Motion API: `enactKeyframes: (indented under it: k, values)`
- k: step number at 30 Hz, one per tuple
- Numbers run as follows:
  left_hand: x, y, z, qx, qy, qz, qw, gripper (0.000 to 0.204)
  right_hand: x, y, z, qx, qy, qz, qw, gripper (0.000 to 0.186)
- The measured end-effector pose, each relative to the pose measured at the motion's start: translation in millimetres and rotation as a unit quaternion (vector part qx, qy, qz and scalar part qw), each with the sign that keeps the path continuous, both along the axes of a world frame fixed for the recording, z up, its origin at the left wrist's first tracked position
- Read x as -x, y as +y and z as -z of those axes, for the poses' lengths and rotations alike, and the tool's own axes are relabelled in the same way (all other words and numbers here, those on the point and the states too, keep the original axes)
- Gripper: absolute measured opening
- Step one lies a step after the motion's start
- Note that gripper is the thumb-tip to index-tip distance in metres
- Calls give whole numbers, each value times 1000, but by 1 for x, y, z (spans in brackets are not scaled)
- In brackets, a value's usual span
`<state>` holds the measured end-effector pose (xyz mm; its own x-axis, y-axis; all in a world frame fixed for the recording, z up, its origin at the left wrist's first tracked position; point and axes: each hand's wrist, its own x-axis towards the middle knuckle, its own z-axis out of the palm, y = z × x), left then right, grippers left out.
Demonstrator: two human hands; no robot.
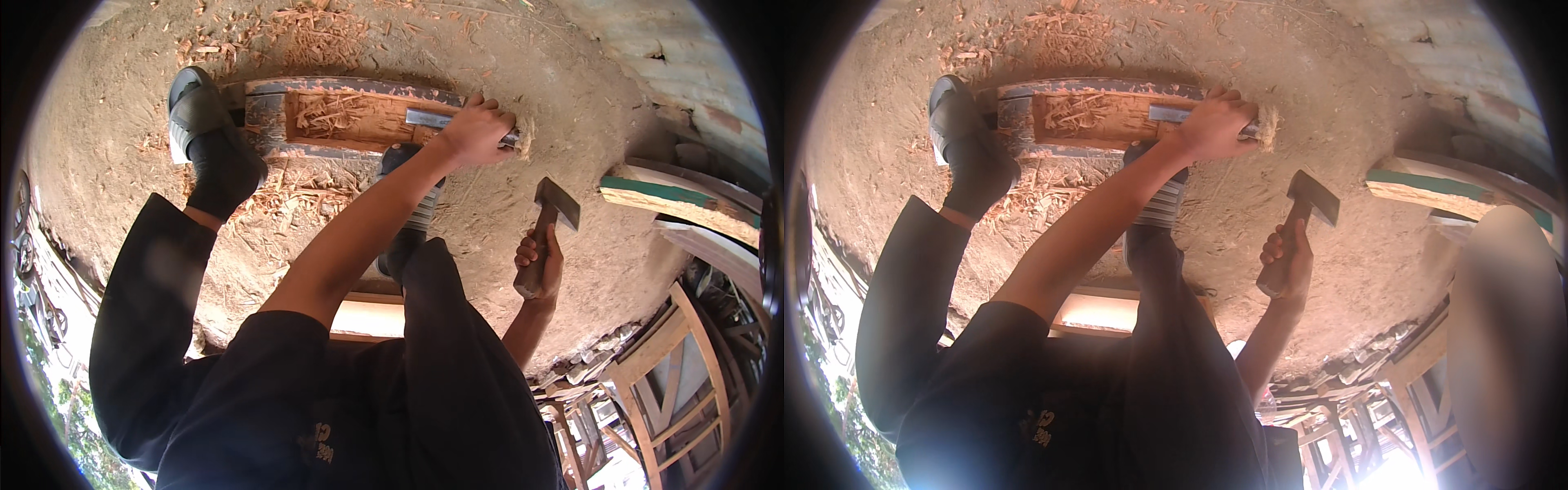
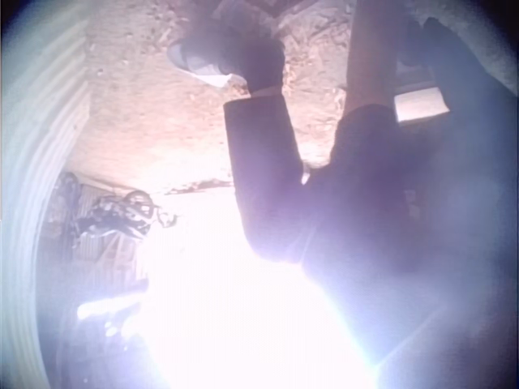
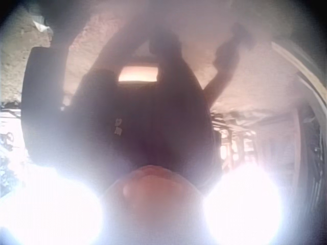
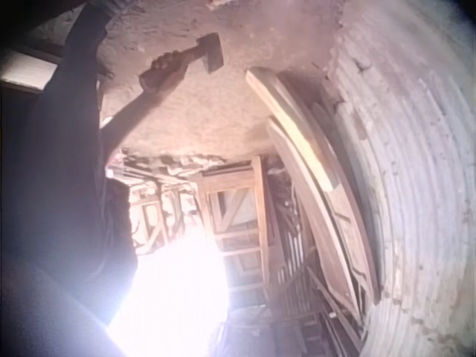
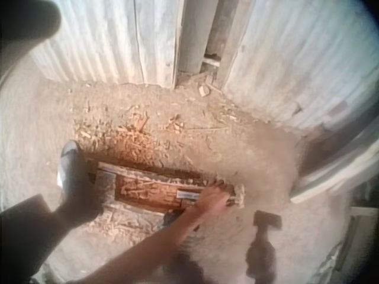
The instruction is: The person sits on the ground and uses a chisel and mallet to carve a rectangular recess into a piece of wood. They repeatedly strike the chisel to remove wood chips and clear the debris from the cavity.
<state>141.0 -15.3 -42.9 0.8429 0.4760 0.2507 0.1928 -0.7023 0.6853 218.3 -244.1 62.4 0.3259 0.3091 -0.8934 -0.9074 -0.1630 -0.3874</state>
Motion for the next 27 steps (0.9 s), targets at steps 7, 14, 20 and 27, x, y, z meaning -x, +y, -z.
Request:
enactKeyframes:
  k: [7,14,20,27]
  values:
    - [-1,7,6,-12,-28,35,999,30,-32,13,-20,-48,-92,-10,995,38]
    - [1,2,14,-32,-19,35,999,32,21,73,-39,38,-90,-114,989,32]
    - [7,1,15,-44,-32,10,998,35,18,67,-51,-17,-54,-59,997,32]
    - [5,4,-4,82,-32,28,996,35,-16,29,-63,10,-133,-30,991,30]
